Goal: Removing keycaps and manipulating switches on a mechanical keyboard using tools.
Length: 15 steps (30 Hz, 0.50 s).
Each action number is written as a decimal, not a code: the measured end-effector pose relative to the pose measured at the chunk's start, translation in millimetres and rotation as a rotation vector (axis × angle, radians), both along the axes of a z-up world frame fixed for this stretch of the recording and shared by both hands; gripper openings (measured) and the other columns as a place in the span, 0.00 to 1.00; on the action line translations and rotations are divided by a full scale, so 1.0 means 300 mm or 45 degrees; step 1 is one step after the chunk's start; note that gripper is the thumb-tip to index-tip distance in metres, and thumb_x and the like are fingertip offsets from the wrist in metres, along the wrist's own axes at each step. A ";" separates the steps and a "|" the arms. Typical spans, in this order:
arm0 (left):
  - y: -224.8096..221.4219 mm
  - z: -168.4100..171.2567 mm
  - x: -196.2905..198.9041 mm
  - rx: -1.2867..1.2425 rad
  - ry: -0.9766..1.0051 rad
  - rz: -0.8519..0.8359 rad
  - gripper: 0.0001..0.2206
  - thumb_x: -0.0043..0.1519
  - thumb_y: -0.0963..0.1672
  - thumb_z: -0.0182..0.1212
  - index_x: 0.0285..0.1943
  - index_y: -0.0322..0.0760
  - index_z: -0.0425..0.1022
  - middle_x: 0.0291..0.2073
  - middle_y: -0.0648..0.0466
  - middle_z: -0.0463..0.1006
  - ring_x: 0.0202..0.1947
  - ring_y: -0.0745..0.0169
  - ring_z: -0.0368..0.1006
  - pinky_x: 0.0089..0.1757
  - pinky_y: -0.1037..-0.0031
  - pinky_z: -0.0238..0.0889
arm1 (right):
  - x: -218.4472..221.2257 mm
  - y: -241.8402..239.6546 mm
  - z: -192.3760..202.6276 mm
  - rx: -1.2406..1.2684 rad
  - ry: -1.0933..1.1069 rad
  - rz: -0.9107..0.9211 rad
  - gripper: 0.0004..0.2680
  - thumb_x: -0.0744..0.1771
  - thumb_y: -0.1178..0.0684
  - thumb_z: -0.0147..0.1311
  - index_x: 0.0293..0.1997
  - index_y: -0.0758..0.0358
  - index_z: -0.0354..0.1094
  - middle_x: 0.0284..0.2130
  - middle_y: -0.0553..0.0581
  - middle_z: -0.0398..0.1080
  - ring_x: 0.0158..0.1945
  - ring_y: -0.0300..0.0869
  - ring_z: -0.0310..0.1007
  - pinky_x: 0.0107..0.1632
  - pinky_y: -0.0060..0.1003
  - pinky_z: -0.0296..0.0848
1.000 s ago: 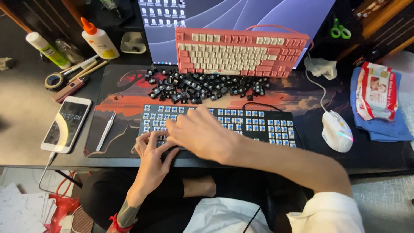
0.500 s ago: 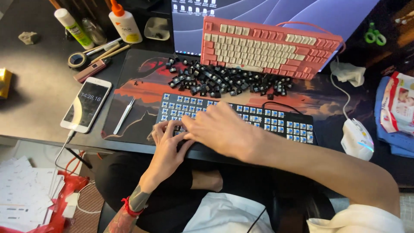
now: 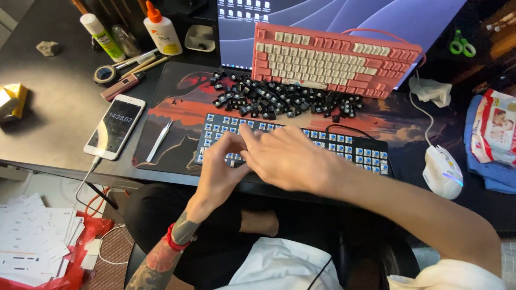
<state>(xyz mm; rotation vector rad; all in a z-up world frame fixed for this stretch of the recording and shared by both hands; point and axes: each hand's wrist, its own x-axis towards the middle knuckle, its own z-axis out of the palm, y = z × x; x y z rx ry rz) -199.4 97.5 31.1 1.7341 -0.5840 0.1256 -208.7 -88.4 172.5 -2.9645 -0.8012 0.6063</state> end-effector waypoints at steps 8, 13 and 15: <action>0.025 0.040 0.008 0.033 0.073 0.048 0.15 0.63 0.36 0.85 0.44 0.33 0.78 0.34 0.47 0.93 0.36 0.51 0.93 0.48 0.57 0.86 | 0.066 -0.081 0.035 0.381 0.006 0.256 0.12 0.77 0.63 0.53 0.70 0.76 0.69 0.57 0.70 0.76 0.56 0.69 0.87 0.56 0.58 0.88; 0.046 0.092 -0.009 0.118 0.122 -0.129 0.08 0.69 0.33 0.75 0.54 0.31 0.87 0.43 0.42 0.96 0.50 0.37 0.96 0.55 0.49 0.84 | 0.074 -0.080 0.000 0.245 -0.042 0.116 0.12 0.79 0.46 0.57 0.61 0.66 0.78 0.44 0.59 0.83 0.42 0.55 0.91 0.49 0.50 0.89; 0.058 0.122 -0.016 0.208 0.076 -0.161 0.13 0.67 0.38 0.80 0.59 0.37 0.88 0.49 0.45 0.94 0.56 0.36 0.93 0.60 0.48 0.80 | 0.074 -0.069 -0.046 0.124 -0.161 0.146 0.16 0.79 0.37 0.55 0.62 0.60 0.78 0.44 0.62 0.86 0.43 0.62 0.92 0.47 0.58 0.88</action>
